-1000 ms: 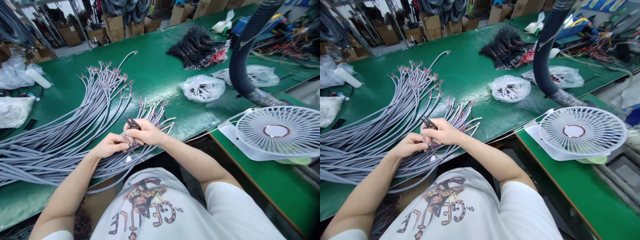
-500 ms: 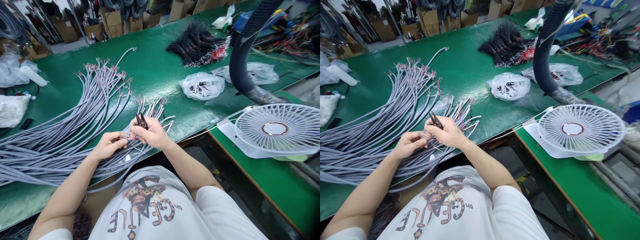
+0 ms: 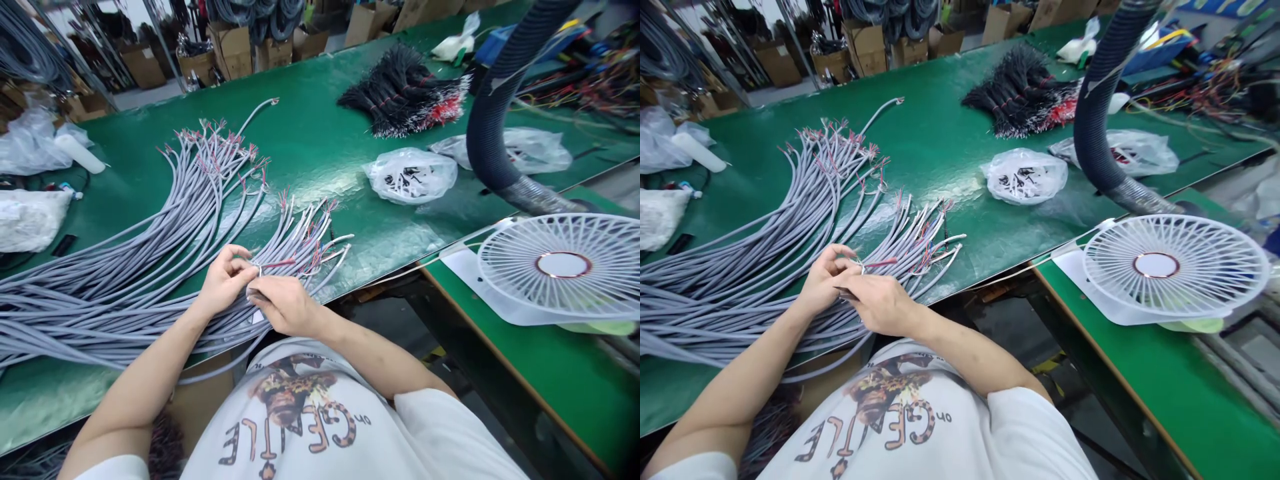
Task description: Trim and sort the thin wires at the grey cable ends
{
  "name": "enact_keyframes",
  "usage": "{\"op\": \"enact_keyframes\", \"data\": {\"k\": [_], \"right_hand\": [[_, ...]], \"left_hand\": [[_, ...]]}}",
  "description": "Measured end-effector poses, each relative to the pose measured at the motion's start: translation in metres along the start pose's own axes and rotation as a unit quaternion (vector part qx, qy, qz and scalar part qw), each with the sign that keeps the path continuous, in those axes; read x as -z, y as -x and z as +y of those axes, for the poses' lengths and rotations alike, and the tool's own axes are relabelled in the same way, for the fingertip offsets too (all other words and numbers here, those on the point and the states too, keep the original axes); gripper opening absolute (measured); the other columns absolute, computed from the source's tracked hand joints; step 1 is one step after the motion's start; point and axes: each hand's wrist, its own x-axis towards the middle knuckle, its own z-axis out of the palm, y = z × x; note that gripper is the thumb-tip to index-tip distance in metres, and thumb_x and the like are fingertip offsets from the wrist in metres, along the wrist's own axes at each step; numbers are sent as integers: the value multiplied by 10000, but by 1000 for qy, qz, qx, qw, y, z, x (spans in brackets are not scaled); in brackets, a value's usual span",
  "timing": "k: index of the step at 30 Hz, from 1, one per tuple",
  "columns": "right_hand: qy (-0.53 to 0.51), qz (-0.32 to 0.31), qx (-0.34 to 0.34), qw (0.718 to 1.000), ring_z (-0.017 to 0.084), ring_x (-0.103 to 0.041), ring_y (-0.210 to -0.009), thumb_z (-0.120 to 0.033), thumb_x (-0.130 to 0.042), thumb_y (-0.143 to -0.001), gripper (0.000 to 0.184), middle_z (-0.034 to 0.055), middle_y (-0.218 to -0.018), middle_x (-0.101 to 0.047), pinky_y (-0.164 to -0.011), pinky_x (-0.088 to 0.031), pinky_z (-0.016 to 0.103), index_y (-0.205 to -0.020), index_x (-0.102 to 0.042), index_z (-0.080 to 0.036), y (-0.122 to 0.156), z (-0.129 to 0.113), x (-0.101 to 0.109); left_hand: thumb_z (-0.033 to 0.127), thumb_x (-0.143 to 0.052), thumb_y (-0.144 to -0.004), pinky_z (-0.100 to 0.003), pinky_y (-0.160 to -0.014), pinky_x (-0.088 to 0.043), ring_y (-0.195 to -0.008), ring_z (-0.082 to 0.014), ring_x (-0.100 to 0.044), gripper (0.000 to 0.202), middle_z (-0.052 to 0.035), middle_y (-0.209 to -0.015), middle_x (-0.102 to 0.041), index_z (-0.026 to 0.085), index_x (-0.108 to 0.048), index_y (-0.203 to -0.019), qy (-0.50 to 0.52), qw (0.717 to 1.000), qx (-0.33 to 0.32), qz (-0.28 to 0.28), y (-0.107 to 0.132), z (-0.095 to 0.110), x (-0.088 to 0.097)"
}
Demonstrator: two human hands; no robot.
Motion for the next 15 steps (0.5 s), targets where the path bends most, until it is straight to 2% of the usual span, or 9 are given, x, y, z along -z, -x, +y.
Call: {"op": "enact_keyframes", "data": {"k": [2,4,6,8,9,11,13,15], "right_hand": [[-87,10,-45,995,106,-571,-610,-215,-396,-940,168,19,-686,-599,-624,-466,220,-849,-526,-160,-4,-2,-1],[-204,22,-133,970,82,-549,-532,-244,-444,-923,143,-13,-642,-572,-558,-457,200,-830,-517,-164,-12,-1,4],[-333,53,-233,912,60,-519,-458,-298,-502,-896,156,-40,-600,-546,-456,-412,168,-818,-512,-164,-22,5,9],[-431,91,-295,848,47,-496,-413,-361,-569,-852,219,-49,-583,-540,-369,-340,144,-790,-510,-159,-30,15,14],[-461,105,-307,826,45,-492,-403,-382,-603,-825,251,-48,-582,-545,-344,-314,138,-770,-511,-156,-34,20,15],[-491,121,-312,805,43,-498,-398,-400,-655,-783,289,-41,-586,-565,-324,-298,132,-742,-516,-149,-38,28,16],[-499,127,-311,799,45,-504,-395,-397,-677,-768,298,-36,-587,-582,-322,-308,132,-736,-521,-145,-40,33,17],[-500,127,-310,799,43,-502,-391,-399,-675,-771,300,-31,-592,-591,-323,-311,134,-732,-521,-144,-41,35,17]], "left_hand": [[288,-783,-647,-190,-499,-416,-492,-97,-557,441,50,-599,-634,205,-417,-880,7,1000,5,-13,0,-1,-1],[278,-786,-636,-175,-469,-392,-463,-87,-536,476,69,-582,-612,216,-370,-858,6,1000,-5,-14,-1,-3,-1],[272,-772,-657,-169,-460,-382,-455,-72,-507,465,82,-590,-584,221,-348,-840,1,999,-36,18,-3,-5,-1],[254,-761,-676,-173,-479,-395,-487,-65,-497,436,80,-625,-557,218,-348,-812,-29,994,-83,65,-5,-7,0],[241,-755,-684,-180,-501,-411,-517,-67,-503,413,74,-643,-543,214,-357,-790,-56,988,-113,87,-5,-9,1],[219,-731,-715,-197,-557,-443,-581,-79,-518,332,58,-661,-518,199,-401,-746,-129,968,-179,116,-4,-12,1],[193,-688,-759,-211,-610,-465,-638,-94,-540,215,38,-679,-531,185,-476,-726,-207,939,-244,125,-2,-12,0],[161,-648,-798,-216,-631,-474,-660,-100,-558,80,20,-715,-579,181,-572,-783,-271,909,-294,119,1,-10,-2]]}}
